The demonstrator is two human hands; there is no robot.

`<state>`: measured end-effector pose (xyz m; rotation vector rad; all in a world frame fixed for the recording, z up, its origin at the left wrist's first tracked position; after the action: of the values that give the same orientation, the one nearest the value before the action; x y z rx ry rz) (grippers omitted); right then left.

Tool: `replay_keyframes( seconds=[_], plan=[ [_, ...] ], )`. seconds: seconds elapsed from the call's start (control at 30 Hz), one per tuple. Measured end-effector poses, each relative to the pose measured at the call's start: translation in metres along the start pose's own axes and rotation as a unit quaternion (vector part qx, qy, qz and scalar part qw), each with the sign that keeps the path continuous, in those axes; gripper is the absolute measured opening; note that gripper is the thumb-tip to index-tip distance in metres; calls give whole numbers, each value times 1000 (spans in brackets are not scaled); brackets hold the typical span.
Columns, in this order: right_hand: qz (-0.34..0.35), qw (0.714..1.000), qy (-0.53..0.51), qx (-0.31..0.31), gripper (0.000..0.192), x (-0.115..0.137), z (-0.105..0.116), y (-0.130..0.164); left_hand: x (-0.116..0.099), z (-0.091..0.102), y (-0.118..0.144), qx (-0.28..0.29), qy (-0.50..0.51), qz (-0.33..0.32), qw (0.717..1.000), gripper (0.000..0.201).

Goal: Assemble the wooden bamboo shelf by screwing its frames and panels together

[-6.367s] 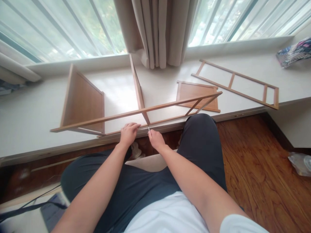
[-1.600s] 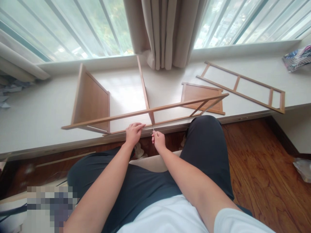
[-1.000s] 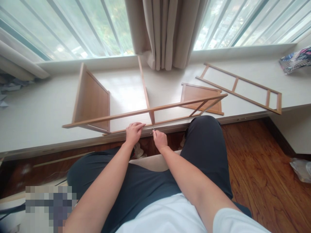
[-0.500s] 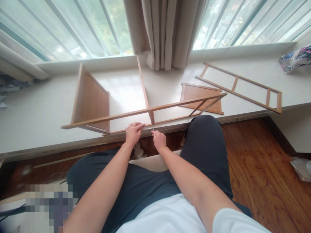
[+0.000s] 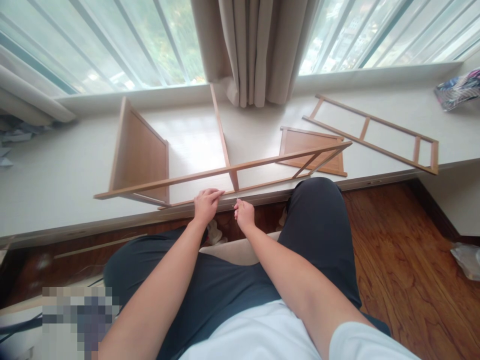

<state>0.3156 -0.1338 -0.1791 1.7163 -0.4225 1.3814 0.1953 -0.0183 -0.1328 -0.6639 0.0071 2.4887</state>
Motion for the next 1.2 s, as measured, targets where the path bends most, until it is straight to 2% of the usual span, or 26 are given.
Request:
replay_keyframes(
  seconds=[0.13, 0.27, 0.5, 0.63, 0.83, 0.97, 1.13, 1.2],
  plan=[
    [-64, 993, -94, -11, 44, -1, -7, 2, 0, -1, 0, -4, 1, -1, 1000, 32],
    [-154, 968, -197, -13, 39, -1, -13, 4, -2, 1, 0, -2, -5, -3, 1000, 32],
    [-272, 905, -320, 71, 41, 5, -12, 5, -4, 3, 0, -5, -5, -6, 1000, 31],
    [-294, 891, -332, 101, 45, 7, -12, 4, -2, 1, -1, -2, -7, -5, 1000, 32],
    [-280, 907, -305, 75, 42, 5, -14, 5, -1, 0, -1, -2, 0, -3, 1000, 32],
    [-242, 929, -271, 71, 38, 1, -13, 6, -2, 1, 0, -3, 3, -4, 1000, 32],
    [-216, 941, -246, 80, 38, -5, -12, 10, -2, 1, 0, -7, 4, -7, 1000, 32],
    [-183, 957, -213, 71, 39, -7, -12, 11, -1, 1, 0, -7, 5, -6, 1000, 33]
  ],
)
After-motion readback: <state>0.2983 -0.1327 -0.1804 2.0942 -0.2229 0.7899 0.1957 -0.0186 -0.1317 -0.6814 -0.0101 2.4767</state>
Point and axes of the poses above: each hand's wrist, its own y-axis away from the middle knuckle, its own z-axis out of the back of the hand, x = y × z, the point moved 2 cm from there along -y, towards the middle knuckle, and after that the axes turned 8 degrees about -x, right-handed, at the moved point
